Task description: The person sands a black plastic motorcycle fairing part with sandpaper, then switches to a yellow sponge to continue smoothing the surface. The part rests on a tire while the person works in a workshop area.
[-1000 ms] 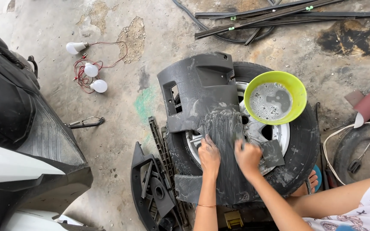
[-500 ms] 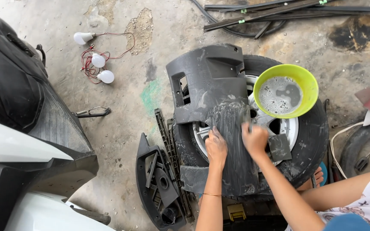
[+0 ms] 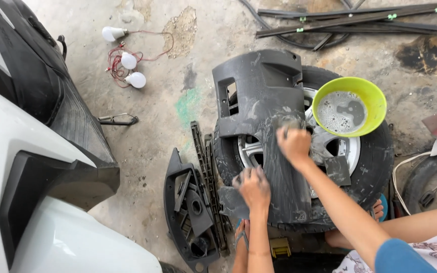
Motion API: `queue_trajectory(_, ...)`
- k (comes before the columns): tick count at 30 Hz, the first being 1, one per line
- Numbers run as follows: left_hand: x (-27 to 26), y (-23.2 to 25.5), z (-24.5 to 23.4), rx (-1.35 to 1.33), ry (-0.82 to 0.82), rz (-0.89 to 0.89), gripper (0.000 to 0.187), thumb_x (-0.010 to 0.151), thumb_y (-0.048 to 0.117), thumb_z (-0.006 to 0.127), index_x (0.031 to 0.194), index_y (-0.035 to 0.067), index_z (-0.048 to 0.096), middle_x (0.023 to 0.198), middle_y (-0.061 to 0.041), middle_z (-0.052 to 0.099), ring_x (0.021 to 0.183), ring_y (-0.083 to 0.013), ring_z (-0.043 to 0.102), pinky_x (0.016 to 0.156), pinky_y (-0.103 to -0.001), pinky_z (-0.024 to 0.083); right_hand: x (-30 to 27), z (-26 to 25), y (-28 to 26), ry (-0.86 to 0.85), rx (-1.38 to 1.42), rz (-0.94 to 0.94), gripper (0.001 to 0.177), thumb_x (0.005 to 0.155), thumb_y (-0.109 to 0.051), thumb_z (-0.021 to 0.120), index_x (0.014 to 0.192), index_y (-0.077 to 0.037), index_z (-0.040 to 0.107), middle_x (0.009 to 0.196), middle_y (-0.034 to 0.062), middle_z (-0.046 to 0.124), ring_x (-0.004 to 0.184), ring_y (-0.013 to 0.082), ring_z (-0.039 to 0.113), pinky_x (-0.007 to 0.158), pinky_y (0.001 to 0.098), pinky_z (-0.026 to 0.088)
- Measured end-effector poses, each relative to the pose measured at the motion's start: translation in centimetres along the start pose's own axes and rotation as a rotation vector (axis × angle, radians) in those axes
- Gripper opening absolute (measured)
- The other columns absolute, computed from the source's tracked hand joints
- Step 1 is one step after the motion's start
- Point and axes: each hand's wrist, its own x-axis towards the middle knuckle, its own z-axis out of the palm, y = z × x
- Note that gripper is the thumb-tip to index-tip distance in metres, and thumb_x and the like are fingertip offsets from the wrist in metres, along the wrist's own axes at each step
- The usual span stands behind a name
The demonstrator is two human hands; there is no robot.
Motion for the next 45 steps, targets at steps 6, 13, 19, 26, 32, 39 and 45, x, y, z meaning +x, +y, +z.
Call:
queue_trajectory(6,-4.2,-7.8,0.5,-0.020,0.121,-0.338,0.033,0.101,0.033,0.056,0.089,0.013,0.079,0.101,-0.002,0.075,0.110,-0.0259,0.062,0.108,-0.051,0.033,-13.0,-6.3,-3.3,-0.113,0.186,-0.689,0.041,0.087,-0.011,0.062,0.048,-0.014,0.051,0.042,-0.0031,0.047,0.033,0.0110,0.044,0.039,0.0296,0.044)
queue_trajectory(13,-3.8,-8.3,0.4,-0.123,0.128,-0.294,0.035,0.101,0.031,0.058,0.081,0.009,0.076,0.088,-0.002,0.073,0.101,-0.0273,0.062,0.105,-0.049,0.031,1.5,1.9,-2.6,-0.081,0.002,-0.416,0.056,0.101,-0.012,0.050,0.045,-0.015,0.046,0.039,-0.0071,0.031,0.031,0.0048,0.031,0.032,0.0232,0.017)
queue_trajectory(19,-3.4,-9.1,1.1,-0.114,0.136,-0.317,0.036,0.098,0.033,0.061,0.073,0.012,0.076,0.080,0.001,0.072,0.094,-0.0241,0.062,0.104,-0.047,0.031,-11.7,-3.6,-4.4,-0.286,0.194,-0.841,0.030,0.096,-0.007,0.047,0.069,-0.008,0.060,0.054,0.0016,0.057,0.036,0.0115,0.051,0.025,0.0238,0.036)
queue_trajectory(26,-3.9,-9.3,0.9,-0.096,0.073,-0.330,0.045,0.101,0.042,0.052,0.076,0.016,0.080,0.094,-0.001,0.078,0.107,-0.0243,0.061,0.107,-0.047,0.029,-1.0,0.6,-5.5,-0.251,0.041,-0.714,0.054,0.100,-0.013,0.041,0.046,-0.017,0.042,0.039,-0.0085,0.030,0.028,0.0036,0.027,0.027,0.0222,0.014)
queue_trajectory(32,-3.6,-8.7,0.4,-0.134,0.068,-0.393,0.046,0.100,0.042,0.054,0.070,0.018,0.080,0.089,0.000,0.076,0.099,-0.0234,0.063,0.108,-0.046,0.029,-1.3,-1.9,-6.8,-0.196,0.200,-0.580,0.017,0.097,-0.006,0.046,0.091,-0.005,0.061,0.054,-0.0036,0.047,0.035,0.0030,0.038,0.028,0.0192,0.025)
queue_trajectory(39,-0.7,-5.2,-1.3,-0.160,-0.018,-0.460,0.046,0.104,0.035,0.051,0.069,0.022,0.078,0.096,0.000,0.079,0.104,-0.0275,0.063,0.096,-0.047,0.047,-19.7,-9.3,-0.8,-0.409,0.323,-0.546,0.051,0.084,-0.016,0.068,0.045,-0.014,0.035,0.040,-0.0018,0.031,0.034,0.0110,0.032,0.038,0.0328,0.029)
queue_trajectory(45,4.7,3.3,-1.5,-0.423,-0.517,-0.634,0.068,0.093,0.075,0.041,0.087,0.013,0.068,0.078,-0.007,0.071,0.088,-0.0308,0.067,0.079,-0.042,0.046,-19.3,-12.8,3.1,-0.384,0.819,0.682,0.065,0.088,-0.020,0.071,0.047,-0.018,0.020,0.038,-0.0030,0.017,0.035,0.0132,0.011,0.041,0.0324,0.016)
